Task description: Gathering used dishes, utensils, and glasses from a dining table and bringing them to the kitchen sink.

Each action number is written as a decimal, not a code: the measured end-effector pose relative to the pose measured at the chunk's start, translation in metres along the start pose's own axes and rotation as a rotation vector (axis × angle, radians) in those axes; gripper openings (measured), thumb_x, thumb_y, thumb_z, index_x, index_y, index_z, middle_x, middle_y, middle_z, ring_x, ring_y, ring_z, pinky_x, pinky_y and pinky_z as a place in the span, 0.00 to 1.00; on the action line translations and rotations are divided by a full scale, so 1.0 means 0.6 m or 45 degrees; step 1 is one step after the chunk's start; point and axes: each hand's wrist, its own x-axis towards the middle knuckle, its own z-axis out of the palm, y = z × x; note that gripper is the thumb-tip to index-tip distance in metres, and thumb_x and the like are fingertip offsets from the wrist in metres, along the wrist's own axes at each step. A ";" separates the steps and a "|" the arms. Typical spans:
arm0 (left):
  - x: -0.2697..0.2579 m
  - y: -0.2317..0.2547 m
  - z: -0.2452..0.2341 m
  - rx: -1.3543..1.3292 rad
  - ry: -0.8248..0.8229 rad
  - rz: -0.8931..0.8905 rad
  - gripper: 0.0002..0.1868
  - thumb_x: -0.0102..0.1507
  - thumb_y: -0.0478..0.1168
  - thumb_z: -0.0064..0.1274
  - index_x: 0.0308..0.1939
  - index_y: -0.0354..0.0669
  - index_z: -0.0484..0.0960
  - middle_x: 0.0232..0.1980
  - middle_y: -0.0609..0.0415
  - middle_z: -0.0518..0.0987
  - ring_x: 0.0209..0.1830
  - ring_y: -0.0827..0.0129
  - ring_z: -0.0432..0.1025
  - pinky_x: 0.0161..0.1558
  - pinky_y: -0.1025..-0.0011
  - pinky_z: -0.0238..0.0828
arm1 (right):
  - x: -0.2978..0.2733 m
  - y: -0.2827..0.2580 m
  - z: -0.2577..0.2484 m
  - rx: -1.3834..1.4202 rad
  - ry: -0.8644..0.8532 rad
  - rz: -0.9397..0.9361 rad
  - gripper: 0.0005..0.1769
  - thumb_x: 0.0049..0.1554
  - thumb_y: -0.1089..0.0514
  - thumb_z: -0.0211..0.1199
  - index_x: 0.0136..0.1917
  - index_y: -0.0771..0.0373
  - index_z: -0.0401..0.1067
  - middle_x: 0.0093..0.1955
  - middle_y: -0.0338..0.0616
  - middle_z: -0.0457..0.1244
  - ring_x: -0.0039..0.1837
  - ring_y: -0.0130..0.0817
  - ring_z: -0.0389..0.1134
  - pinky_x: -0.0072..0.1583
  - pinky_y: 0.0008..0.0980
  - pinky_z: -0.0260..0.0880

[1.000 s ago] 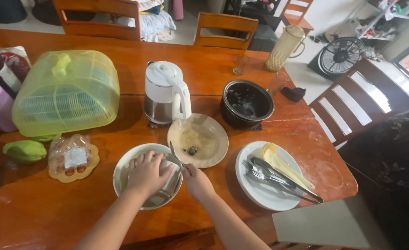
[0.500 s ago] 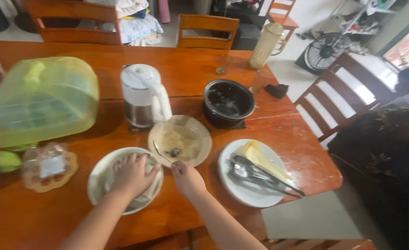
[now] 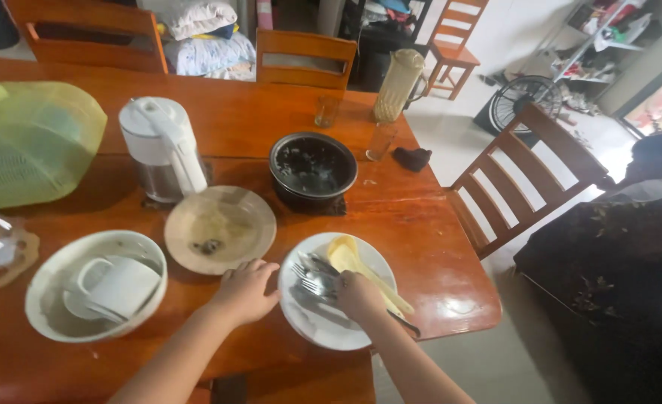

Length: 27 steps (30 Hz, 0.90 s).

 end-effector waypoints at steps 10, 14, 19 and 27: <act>0.002 0.092 0.098 -0.243 0.059 -0.222 0.30 0.61 0.51 0.57 0.66 0.52 0.71 0.69 0.56 0.71 0.71 0.59 0.64 0.69 0.50 0.58 | 0.032 0.145 0.031 -0.216 -0.031 -0.226 0.16 0.61 0.51 0.54 0.56 0.58 0.76 0.56 0.54 0.68 0.61 0.56 0.67 0.64 0.50 0.66; -0.003 0.102 0.114 -0.160 -0.007 -0.256 0.35 0.61 0.52 0.57 0.70 0.49 0.67 0.70 0.51 0.69 0.71 0.53 0.63 0.68 0.49 0.58 | -0.001 0.116 0.017 -0.220 0.064 -0.172 0.17 0.60 0.51 0.55 0.60 0.53 0.74 0.62 0.49 0.63 0.69 0.50 0.60 0.68 0.48 0.61; 0.012 0.115 0.107 -0.130 -0.118 -0.277 0.38 0.60 0.53 0.57 0.72 0.51 0.64 0.72 0.51 0.66 0.72 0.55 0.62 0.68 0.49 0.59 | 0.010 0.128 0.026 -0.281 0.135 -0.237 0.19 0.59 0.52 0.56 0.62 0.52 0.73 0.61 0.47 0.62 0.69 0.49 0.59 0.68 0.51 0.57; 0.042 0.135 0.129 -0.120 -0.085 -0.173 0.39 0.59 0.53 0.58 0.73 0.52 0.62 0.72 0.54 0.65 0.74 0.56 0.59 0.68 0.46 0.57 | -0.034 0.111 -0.053 -0.088 0.117 -0.183 0.22 0.54 0.53 0.62 0.62 0.50 0.75 0.65 0.44 0.63 0.70 0.47 0.59 0.69 0.47 0.59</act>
